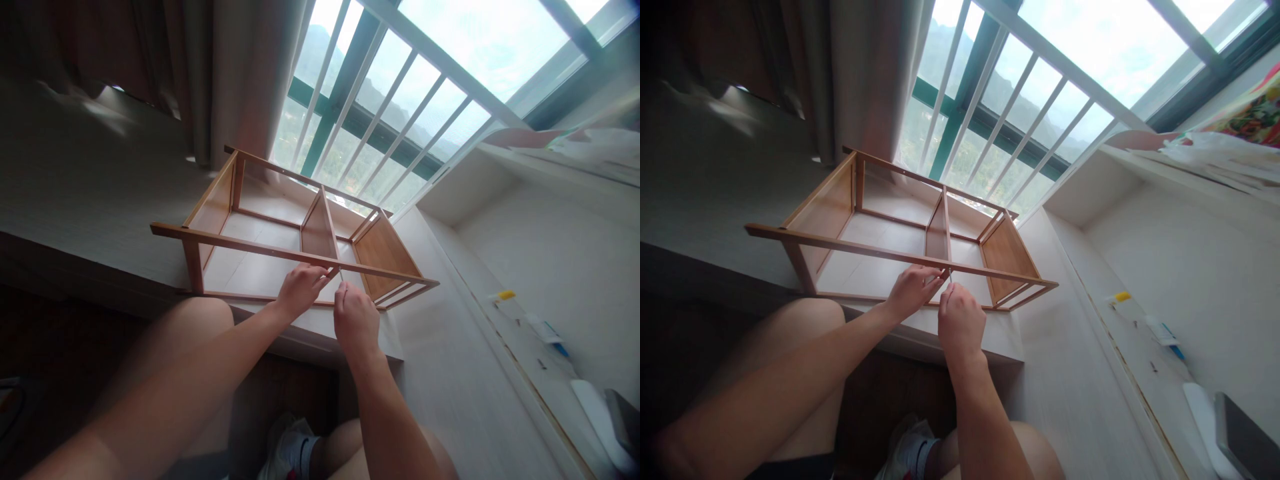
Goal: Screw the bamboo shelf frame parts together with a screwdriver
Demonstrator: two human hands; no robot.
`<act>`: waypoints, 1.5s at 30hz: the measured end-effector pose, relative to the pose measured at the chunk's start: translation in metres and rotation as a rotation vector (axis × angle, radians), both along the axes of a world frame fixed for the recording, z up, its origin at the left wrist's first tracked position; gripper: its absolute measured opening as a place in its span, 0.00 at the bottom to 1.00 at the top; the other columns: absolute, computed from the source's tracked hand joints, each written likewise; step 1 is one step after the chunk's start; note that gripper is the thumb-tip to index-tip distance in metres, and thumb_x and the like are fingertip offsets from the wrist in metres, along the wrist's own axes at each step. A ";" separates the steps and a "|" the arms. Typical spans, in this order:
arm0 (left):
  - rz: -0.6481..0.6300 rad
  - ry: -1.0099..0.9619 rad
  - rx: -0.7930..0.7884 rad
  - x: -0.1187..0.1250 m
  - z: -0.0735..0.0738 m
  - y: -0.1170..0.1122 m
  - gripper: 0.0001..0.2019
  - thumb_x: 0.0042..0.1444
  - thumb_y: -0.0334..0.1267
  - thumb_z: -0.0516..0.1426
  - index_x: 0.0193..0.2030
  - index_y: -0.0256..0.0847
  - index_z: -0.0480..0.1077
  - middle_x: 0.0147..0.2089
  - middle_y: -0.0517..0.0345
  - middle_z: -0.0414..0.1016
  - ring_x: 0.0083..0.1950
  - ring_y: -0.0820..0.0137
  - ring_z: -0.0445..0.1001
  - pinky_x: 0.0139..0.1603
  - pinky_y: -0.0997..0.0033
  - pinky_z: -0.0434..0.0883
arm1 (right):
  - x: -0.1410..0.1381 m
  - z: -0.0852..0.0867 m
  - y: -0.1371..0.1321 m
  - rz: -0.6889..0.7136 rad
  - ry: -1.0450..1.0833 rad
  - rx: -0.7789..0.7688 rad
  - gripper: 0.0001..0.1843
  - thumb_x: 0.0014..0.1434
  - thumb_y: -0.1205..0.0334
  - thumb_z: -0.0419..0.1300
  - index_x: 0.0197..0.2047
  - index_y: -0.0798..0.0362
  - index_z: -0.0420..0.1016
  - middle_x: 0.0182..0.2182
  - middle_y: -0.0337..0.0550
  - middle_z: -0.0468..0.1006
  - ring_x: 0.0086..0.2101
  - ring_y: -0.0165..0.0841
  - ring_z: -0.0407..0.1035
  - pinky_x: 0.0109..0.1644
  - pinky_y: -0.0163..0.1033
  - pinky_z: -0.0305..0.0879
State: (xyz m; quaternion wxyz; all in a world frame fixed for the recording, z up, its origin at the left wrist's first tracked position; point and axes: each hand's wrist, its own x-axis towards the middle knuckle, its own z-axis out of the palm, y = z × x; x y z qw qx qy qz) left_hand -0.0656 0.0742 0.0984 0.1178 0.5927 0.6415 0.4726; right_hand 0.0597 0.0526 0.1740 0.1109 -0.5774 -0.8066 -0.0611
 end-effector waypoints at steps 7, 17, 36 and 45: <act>0.007 -0.018 -0.006 0.001 0.004 -0.002 0.10 0.60 0.44 0.56 0.42 0.46 0.78 0.39 0.57 0.76 0.35 0.71 0.73 0.39 0.72 0.68 | -0.005 -0.002 -0.002 -0.006 -0.063 0.073 0.19 0.70 0.61 0.42 0.32 0.53 0.69 0.31 0.42 0.77 0.30 0.32 0.69 0.30 0.39 0.42; 0.008 -0.022 -0.004 0.001 -0.001 0.000 0.12 0.60 0.45 0.55 0.44 0.45 0.77 0.37 0.56 0.75 0.35 0.70 0.73 0.38 0.72 0.68 | -0.005 -0.001 0.000 -0.011 -0.079 0.116 0.17 0.69 0.61 0.43 0.33 0.53 0.68 0.30 0.43 0.76 0.30 0.32 0.69 0.29 0.39 0.43; -0.035 -0.061 -0.042 -0.001 -0.001 -0.004 0.11 0.57 0.37 0.56 0.45 0.46 0.76 0.43 0.55 0.75 0.37 0.70 0.75 0.37 0.74 0.69 | -0.036 0.006 -0.005 0.064 2.221 -1.132 0.12 0.58 0.67 0.44 0.24 0.50 0.45 0.20 0.30 0.51 0.17 0.24 0.43 0.19 0.30 0.39; -0.014 -0.030 -0.044 -0.001 0.003 -0.002 0.11 0.60 0.41 0.54 0.43 0.45 0.77 0.41 0.54 0.76 0.41 0.66 0.75 0.41 0.69 0.70 | -0.032 0.005 -0.013 0.047 2.158 -1.040 0.14 0.59 0.62 0.45 0.24 0.50 0.44 0.20 0.30 0.50 0.17 0.24 0.44 0.18 0.30 0.40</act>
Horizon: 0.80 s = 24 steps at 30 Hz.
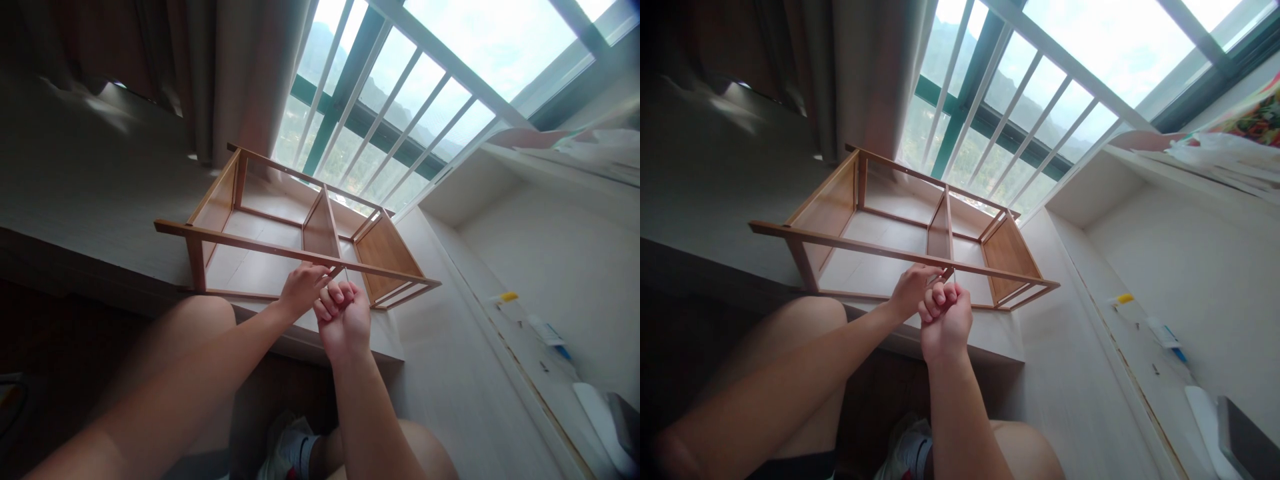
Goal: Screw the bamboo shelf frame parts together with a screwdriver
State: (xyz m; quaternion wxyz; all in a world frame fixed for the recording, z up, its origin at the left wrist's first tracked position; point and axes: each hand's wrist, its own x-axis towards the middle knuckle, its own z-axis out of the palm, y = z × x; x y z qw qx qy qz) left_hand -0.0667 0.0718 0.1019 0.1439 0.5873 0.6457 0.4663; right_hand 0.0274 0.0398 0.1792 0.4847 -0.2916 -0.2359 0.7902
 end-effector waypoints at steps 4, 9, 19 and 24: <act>0.008 0.005 -0.003 0.001 0.002 0.000 0.11 0.61 0.42 0.54 0.43 0.45 0.77 0.41 0.54 0.76 0.41 0.66 0.75 0.43 0.69 0.70 | 0.003 -0.005 0.001 -0.031 -0.243 0.113 0.14 0.57 0.58 0.48 0.24 0.50 0.47 0.18 0.30 0.54 0.16 0.24 0.46 0.17 0.30 0.41; 0.027 0.016 0.020 0.002 -0.002 0.002 0.11 0.60 0.43 0.55 0.44 0.46 0.77 0.41 0.54 0.76 0.41 0.67 0.75 0.44 0.69 0.70 | 0.008 -0.021 0.011 -0.100 -0.488 0.205 0.15 0.57 0.56 0.51 0.22 0.51 0.52 0.16 0.30 0.58 0.14 0.22 0.46 0.17 0.30 0.38; 0.029 0.018 0.033 0.002 -0.002 0.002 0.11 0.60 0.43 0.55 0.44 0.45 0.77 0.38 0.55 0.76 0.37 0.69 0.74 0.41 0.70 0.69 | 0.017 -0.032 0.021 -0.118 -0.874 0.495 0.21 0.62 0.54 0.45 0.19 0.50 0.52 0.15 0.32 0.56 0.17 0.25 0.47 0.19 0.33 0.44; 0.023 0.001 0.028 0.002 -0.002 0.002 0.12 0.60 0.44 0.55 0.44 0.46 0.77 0.40 0.55 0.76 0.38 0.69 0.74 0.41 0.70 0.69 | 0.026 -0.021 0.022 -0.146 -1.617 0.865 0.23 0.66 0.57 0.40 0.22 0.52 0.61 0.20 0.39 0.67 0.24 0.31 0.60 0.29 0.36 0.51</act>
